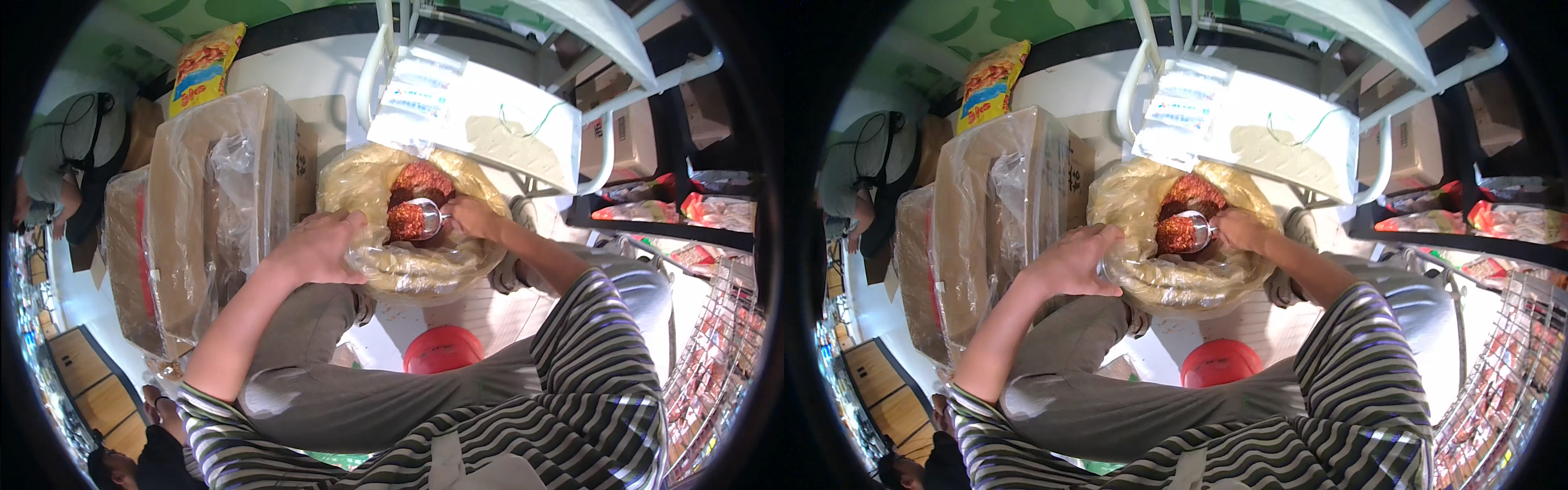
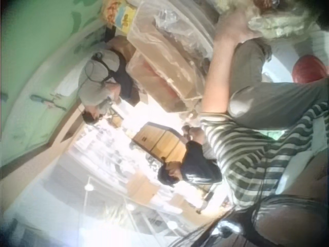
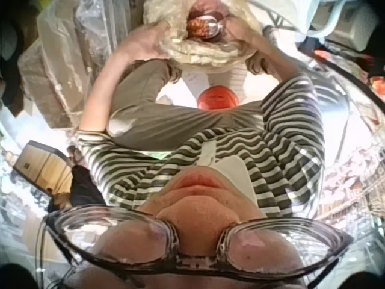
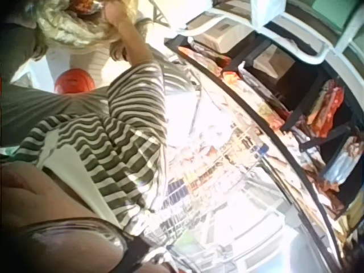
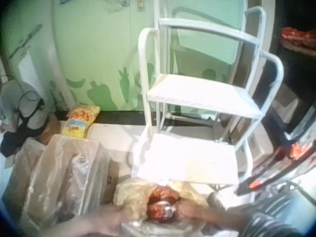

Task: The person fills a plastic bag with chili flakes by using a metal scoop to transfer the flakes from a large container, then seals the bag.

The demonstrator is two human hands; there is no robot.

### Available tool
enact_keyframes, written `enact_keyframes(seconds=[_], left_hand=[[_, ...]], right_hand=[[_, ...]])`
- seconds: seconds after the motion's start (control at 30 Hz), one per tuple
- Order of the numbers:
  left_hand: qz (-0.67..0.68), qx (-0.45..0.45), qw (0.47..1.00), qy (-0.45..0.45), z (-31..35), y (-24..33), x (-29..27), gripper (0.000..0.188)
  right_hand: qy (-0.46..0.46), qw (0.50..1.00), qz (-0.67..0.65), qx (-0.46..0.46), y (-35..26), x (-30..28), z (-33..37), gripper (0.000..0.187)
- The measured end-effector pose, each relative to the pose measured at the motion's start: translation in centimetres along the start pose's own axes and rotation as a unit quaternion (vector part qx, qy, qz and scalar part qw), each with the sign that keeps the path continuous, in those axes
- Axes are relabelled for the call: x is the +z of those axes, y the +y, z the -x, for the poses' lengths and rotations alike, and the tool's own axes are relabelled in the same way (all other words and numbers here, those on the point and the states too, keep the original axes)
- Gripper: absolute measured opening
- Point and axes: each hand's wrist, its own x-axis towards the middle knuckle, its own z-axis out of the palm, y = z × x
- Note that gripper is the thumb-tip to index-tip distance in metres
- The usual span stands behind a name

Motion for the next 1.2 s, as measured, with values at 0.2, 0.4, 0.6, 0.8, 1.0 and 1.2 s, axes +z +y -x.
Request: enact_keyframes(seconds=[0.2,0.4,0.6,0.8,1.0,1.2], left_hand=[[-0.034,0.020,0.997,0.059,-1.2,0.8,0.1,0.083],[-0.062,0.026,0.995,0.070,-5.4,-0.7,1.8,0.088],[-0.008,0.009,0.994,0.113,-7.4,0.9,2.8,0.092],[-0.020,0.072,0.987,0.142,-8.1,2.1,3.8,0.093],[-0.029,0.099,0.982,0.157,-9.0,3.8,3.0,0.104],[-0.097,0.136,0.976,0.138,-8.5,5.9,2.0,0.102]], right_hand=[[0.144,0.983,0.080,-0.076,1.3,-2.0,7.0,0.028],[0.203,0.974,0.055,-0.086,1.3,-4.2,11.6,0.027],[0.256,0.963,-0.034,-0.073,-1.8,-5.7,16.8,0.021],[0.271,0.960,0.019,-0.067,-1.5,-6.0,20.1,0.024],[0.269,0.961,0.035,-0.053,-3.3,-7.5,21.1,0.025],[0.209,0.975,0.043,-0.070,-5.5,-10.4,22.0,0.026]])
